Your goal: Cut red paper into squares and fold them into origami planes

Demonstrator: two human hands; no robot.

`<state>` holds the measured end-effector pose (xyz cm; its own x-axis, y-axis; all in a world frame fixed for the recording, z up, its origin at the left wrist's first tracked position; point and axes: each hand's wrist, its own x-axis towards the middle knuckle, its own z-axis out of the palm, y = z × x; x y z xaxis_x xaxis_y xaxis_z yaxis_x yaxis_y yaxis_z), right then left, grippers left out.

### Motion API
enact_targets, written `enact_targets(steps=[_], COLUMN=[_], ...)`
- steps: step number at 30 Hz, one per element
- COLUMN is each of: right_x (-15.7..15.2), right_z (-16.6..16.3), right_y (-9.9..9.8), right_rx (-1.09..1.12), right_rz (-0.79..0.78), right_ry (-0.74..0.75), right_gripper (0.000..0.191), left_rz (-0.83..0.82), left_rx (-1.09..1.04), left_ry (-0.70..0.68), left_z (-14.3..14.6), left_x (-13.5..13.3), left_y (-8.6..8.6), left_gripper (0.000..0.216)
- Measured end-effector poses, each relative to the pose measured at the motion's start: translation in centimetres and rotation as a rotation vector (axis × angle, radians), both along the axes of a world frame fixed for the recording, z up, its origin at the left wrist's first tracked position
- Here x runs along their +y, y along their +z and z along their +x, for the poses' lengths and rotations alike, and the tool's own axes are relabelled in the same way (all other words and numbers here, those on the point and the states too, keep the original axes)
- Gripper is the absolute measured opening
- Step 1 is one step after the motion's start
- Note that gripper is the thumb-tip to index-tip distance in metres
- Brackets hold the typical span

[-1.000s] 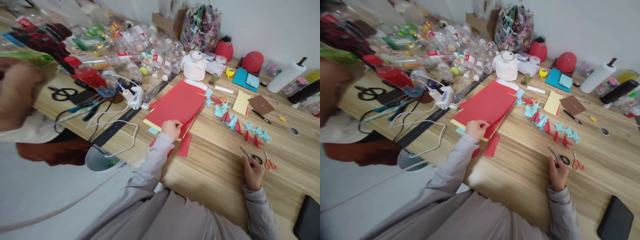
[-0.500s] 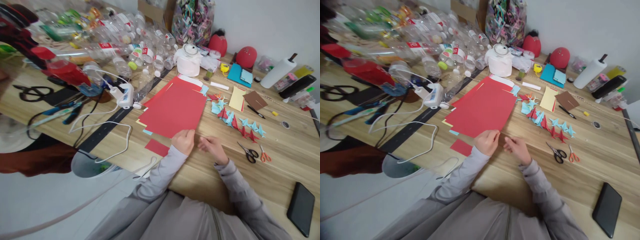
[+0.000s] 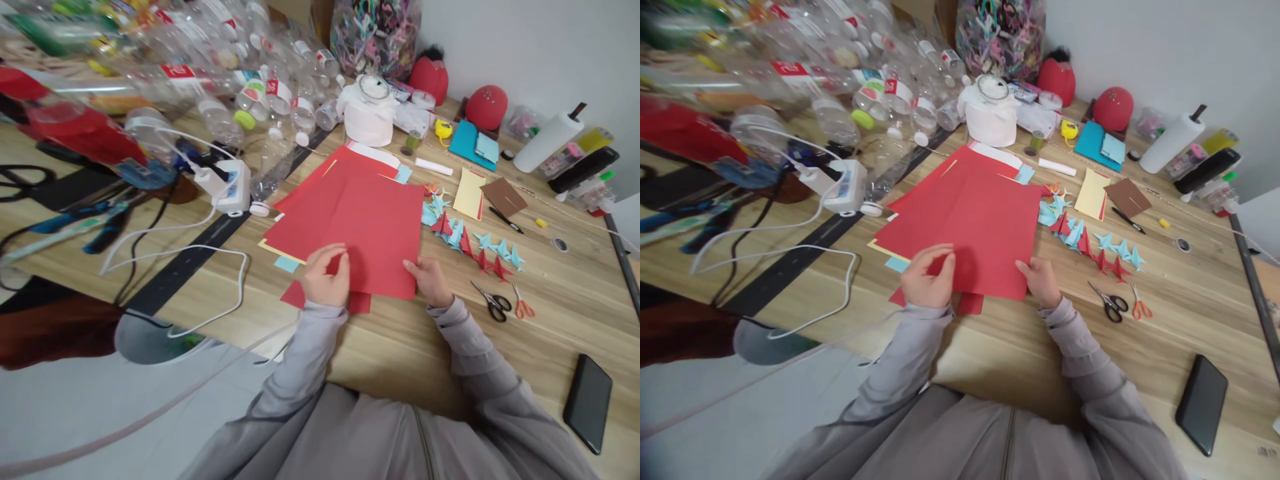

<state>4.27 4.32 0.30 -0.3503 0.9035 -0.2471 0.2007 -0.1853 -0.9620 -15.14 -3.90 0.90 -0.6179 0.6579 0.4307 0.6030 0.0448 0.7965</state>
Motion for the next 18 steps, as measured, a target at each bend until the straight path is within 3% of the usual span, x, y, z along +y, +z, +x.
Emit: enact_targets(steps=[3, 5, 9, 12, 15, 18], right_x=[0.6, 0.9, 0.8, 0.6, 0.7, 0.7], right_z=[-0.6, -1.5, -2.5, -1.5, 0.3, 1.9], right_y=[0.4, 0.6, 1.1, 1.8, 2.3, 2.9], right_rx=[0.015, -0.110, -0.461, -0.655, -0.593, -0.487], right_rz=[0.009, 0.106, 0.414, 0.626, 0.668, 0.628], right_ry=[0.057, 0.063, -0.020, -0.050, -0.006, -0.074], right_gripper=[0.047, 0.050, 0.049, 0.046, 0.038, 0.030], left_rz=[-0.049, -0.046, -0.112, -0.219, -0.340, -0.443], left_rx=[0.075, 0.116, 0.196, 0.242, 0.224, 0.247], left_ry=[0.156, 0.196, 0.023, -0.077, -0.077, -0.076], left_z=[-2.0, -2.5, -1.5, -0.9, -1.2, -2.1], left_x=[-1.1, -1.8, -2.1, -1.6, -1.0, -0.7], left_y=[-0.2, -0.2, -0.4, -1.1, -2.1, -2.6], left_gripper=[0.018, 0.018, 0.021, 0.030, 0.046, 0.056])
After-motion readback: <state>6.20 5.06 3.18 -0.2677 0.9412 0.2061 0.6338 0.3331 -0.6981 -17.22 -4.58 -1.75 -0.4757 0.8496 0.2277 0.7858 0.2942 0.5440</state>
